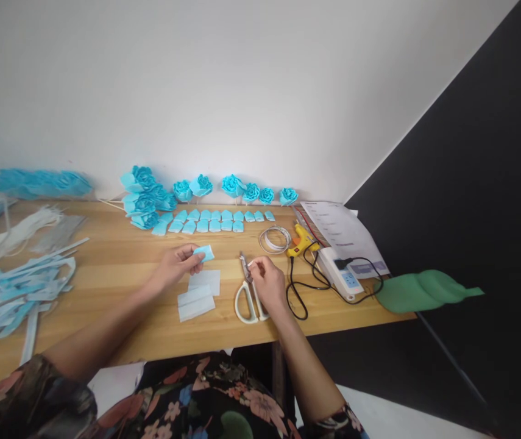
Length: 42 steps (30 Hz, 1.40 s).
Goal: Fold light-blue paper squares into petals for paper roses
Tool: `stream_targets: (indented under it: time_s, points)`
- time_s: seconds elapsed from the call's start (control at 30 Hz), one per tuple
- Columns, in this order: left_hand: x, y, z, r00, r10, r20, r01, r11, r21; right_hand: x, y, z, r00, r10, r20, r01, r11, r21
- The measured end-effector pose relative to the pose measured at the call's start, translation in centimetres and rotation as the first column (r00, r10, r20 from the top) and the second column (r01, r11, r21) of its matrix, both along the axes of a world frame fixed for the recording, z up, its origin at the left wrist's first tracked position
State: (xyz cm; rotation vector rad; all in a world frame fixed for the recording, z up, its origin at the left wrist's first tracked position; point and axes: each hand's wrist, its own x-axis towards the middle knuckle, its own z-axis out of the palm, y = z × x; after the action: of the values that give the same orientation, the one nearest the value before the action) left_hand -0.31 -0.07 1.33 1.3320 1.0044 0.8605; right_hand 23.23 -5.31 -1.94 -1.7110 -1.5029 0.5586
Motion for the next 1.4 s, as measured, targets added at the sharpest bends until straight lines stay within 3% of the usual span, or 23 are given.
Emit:
stream_targets:
  time_s: [0.13,0.27,0.37,0.53,0.77,1.4]
  points:
    - [0.1,-0.1,-0.2,0.998,-0.051,0.044,0.054,0.997,-0.064,-0.7,-0.7,1.3,0.999,0.045,0.014,-0.047,0.982,0.181]
    - [0.2,-0.3,-0.4,0.985,-0.144,0.090,0.154,0.981,-0.118,-1.9,-0.5,3.5,0.951,0.219,0.219,-0.299,0.829,0.472]
    - [0.2,-0.3,-0.3,0.977,-0.182,0.110,0.196,0.972,-0.132,-2.8,0.6,4.5,0.885,0.305,0.353,-0.456,0.724,0.517]
    - [-0.1,-0.2,-0.2,0.969,-0.208,0.136,0.225,0.966,-0.125,-3.9,2.4,4.4,0.790,0.337,0.512,-0.592,0.637,0.495]
    - [-0.1,-0.1,-0.5,0.966,-0.207,0.156,0.229,0.963,-0.142,-4.3,3.0,3.8,0.774,0.285,0.566,-0.603,0.603,0.522]
    - [-0.2,-0.2,-0.1,0.959,-0.185,0.213,0.223,0.960,-0.169,-3.9,3.0,2.4,0.751,0.353,0.558,-0.630,0.636,0.446]
